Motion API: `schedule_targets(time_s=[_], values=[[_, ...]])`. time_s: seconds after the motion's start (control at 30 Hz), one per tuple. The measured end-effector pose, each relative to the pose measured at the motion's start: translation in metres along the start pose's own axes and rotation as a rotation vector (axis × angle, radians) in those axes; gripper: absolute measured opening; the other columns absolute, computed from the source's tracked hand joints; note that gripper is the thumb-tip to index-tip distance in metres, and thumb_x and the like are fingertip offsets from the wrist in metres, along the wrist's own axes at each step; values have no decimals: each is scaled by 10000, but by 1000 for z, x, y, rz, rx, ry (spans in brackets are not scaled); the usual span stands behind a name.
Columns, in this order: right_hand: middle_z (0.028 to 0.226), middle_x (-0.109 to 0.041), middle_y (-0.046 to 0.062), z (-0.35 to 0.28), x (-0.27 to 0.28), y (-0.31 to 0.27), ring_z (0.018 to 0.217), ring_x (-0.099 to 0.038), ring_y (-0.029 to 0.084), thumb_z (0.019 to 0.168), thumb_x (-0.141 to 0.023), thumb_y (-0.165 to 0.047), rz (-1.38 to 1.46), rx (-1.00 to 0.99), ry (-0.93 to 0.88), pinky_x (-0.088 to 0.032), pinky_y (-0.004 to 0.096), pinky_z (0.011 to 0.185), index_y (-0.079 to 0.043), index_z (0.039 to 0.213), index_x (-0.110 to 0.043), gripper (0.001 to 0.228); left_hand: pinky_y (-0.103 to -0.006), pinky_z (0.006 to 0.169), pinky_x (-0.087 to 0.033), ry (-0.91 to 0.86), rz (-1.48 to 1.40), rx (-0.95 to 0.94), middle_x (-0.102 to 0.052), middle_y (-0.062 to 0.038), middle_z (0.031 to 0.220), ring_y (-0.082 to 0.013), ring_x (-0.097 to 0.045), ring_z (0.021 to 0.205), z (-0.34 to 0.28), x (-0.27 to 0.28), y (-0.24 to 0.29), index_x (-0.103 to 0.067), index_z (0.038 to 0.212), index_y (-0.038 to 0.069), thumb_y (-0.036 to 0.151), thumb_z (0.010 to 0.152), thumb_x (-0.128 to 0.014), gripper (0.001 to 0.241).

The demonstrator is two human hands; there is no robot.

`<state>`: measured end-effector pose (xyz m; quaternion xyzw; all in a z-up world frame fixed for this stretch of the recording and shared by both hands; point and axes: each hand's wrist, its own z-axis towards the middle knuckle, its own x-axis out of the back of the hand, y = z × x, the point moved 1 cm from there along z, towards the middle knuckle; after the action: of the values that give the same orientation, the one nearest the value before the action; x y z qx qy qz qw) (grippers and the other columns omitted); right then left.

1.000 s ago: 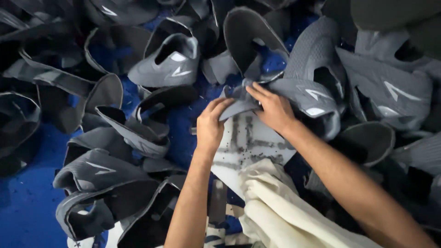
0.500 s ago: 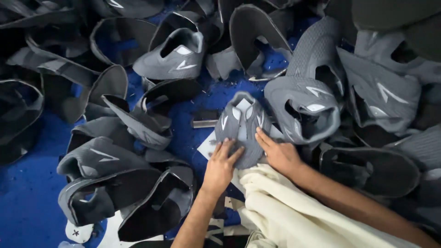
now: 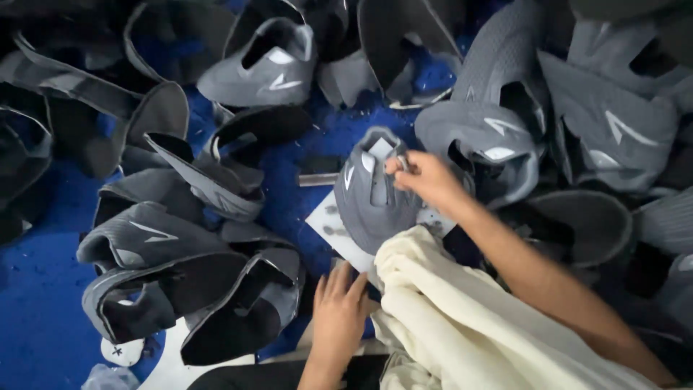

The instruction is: Trimming excess material from the edges of shoe upper components using a hand knife.

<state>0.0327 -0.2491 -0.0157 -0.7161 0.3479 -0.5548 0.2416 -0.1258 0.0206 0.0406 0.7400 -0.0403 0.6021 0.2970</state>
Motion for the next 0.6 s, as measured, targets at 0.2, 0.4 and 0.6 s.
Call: schedule_targets(time_s=[0.2,0.4,0.6], values=[[1217,-706,175,10,-28,3,1031,-742,255,989,-545,-6,908,23,-247,-591,332,820,-2,1089,-544,100,-453,974,-475,-630,170,737,-460,-159,1464,-328,-536,1220,-74,-6,5,-240,1621,242,480,780,-797,1036],[1252,-706,215,29,-50,30,1130,-716,262,999,-545,27,973,205,-340,-570,347,927,-2,1065,-526,74,-474,803,-576,-428,-33,805,-529,-156,1408,-389,-712,992,-93,-46,-36,-229,1624,158,411,695,-828,1134],[1177,-730,211,8,-58,27,1068,-739,273,1006,-527,30,914,115,-265,-600,350,915,-15,1040,-581,79,-350,993,-576,-388,-443,991,-751,-170,1146,-281,-755,1114,-160,-71,-45,-425,1553,194,394,563,-907,1119]])
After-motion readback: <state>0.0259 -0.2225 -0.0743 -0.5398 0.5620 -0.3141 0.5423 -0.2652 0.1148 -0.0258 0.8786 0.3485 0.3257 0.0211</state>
